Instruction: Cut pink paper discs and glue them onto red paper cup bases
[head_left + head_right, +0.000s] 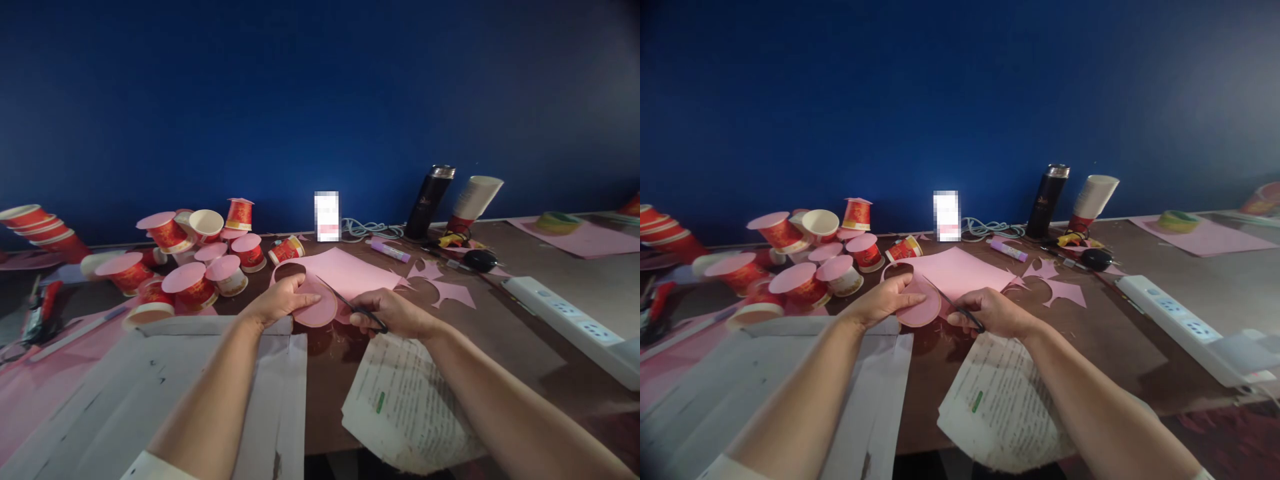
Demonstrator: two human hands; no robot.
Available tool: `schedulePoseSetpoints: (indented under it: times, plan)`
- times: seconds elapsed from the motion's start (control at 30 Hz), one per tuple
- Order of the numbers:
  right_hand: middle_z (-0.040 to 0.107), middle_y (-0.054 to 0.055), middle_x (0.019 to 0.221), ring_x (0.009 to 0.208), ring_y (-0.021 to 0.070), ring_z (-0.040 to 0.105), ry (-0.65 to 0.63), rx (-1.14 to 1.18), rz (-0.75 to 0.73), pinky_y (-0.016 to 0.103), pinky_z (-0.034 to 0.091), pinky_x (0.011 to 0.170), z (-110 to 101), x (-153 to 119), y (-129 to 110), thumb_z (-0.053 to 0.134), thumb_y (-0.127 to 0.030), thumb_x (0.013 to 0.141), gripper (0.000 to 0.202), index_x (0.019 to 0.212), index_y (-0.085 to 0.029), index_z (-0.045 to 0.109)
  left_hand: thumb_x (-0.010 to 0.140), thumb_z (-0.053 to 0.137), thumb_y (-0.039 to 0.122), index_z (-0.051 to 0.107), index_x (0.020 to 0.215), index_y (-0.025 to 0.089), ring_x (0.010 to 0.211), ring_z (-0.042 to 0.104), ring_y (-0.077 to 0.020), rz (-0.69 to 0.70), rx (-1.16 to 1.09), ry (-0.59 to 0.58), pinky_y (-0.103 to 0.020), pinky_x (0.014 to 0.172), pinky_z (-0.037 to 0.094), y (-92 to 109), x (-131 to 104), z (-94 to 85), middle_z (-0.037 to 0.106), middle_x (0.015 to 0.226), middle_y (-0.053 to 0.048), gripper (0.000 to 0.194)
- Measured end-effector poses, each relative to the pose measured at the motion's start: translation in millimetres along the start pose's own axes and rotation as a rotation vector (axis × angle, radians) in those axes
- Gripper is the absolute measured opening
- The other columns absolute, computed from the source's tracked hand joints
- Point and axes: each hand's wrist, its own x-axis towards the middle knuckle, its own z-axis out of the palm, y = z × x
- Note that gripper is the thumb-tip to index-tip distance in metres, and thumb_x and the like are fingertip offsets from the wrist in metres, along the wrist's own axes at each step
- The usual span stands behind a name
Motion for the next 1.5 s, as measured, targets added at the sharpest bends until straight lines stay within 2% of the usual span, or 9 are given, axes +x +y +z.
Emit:
schedulePoseSetpoints:
  times: [0.27,0.5,0.93,1.17,1.33,1.5]
  plan:
    - [0.057,-0.001,0.062,0.054,0.009,0.052,-0.011,-0.043,-0.01,0.02,0.039,0.048,-1.4,0.3,2.4,0.064,-0.055,0.079,0.043,0.091,-0.014,0.069,0.071,0.074,0.037,0.058,0.091,0.015,0.081,0.059,-0.0168,0.003,0.019,-0.001,-0.027,0.071,0.044,1.7,-0.3,-1.1,0.067,0.092,-0.004,0.034]
    - [0.056,-0.002,0.06,0.053,0.0086,0.051,-0.017,-0.055,-0.023,0.019,0.039,0.048,-1.6,-1.1,-0.2,0.063,-0.056,0.079,0.041,0.078,-0.014,0.065,0.07,0.075,0.035,0.056,0.086,0.016,0.077,0.057,-0.0153,0.006,0.046,0.017,-0.026,0.067,0.043,1.7,-1.0,-2.3,0.064,0.086,-0.002,0.031]
    - [0.057,-0.002,0.059,0.052,0.0084,0.051,-0.009,-0.089,-0.016,0.019,0.039,0.048,-3.1,-2.6,-1.5,0.064,-0.057,0.078,0.043,0.08,-0.014,0.067,0.068,0.075,0.035,0.053,0.081,0.017,0.071,0.055,-0.0125,0.015,0.005,0.003,-0.024,0.065,0.042,4.1,-4.1,-0.7,0.06,0.08,0.001,0.031]
    - [0.056,-0.002,0.058,0.052,0.0083,0.051,0.002,-0.09,-0.01,0.02,0.04,0.048,-3.5,-4.3,-3.7,0.065,-0.057,0.077,0.044,0.083,-0.014,0.07,0.067,0.074,0.035,0.051,0.074,0.018,0.063,0.049,-0.0116,0.049,0.13,0.05,-0.022,0.057,0.036,7.3,-6.0,-2.8,0.053,0.07,0.004,0.03]
    - [0.056,-0.002,0.06,0.052,0.0083,0.051,0.011,-0.049,0.002,0.02,0.041,0.048,-2.2,-2.8,-1.0,0.067,-0.056,0.075,0.043,0.078,-0.013,0.069,0.062,0.077,0.034,0.066,0.081,0.017,0.078,0.059,-0.0206,0.095,0.182,0.148,-0.027,0.066,0.043,10.5,-5.9,-5.8,0.065,0.082,-0.003,0.028]
    - [0.055,-0.002,0.06,0.052,0.0085,0.051,0.064,0.0,-0.013,0.019,0.04,0.047,0.6,-0.7,-2.6,0.068,-0.054,0.075,0.042,0.085,-0.014,0.069,0.065,0.077,0.036,0.07,0.101,0.016,0.096,0.061,-0.0256,0.161,0.004,0.258,-0.031,0.081,0.046,4.5,3.5,4.7,0.069,0.103,-0.01,0.042]
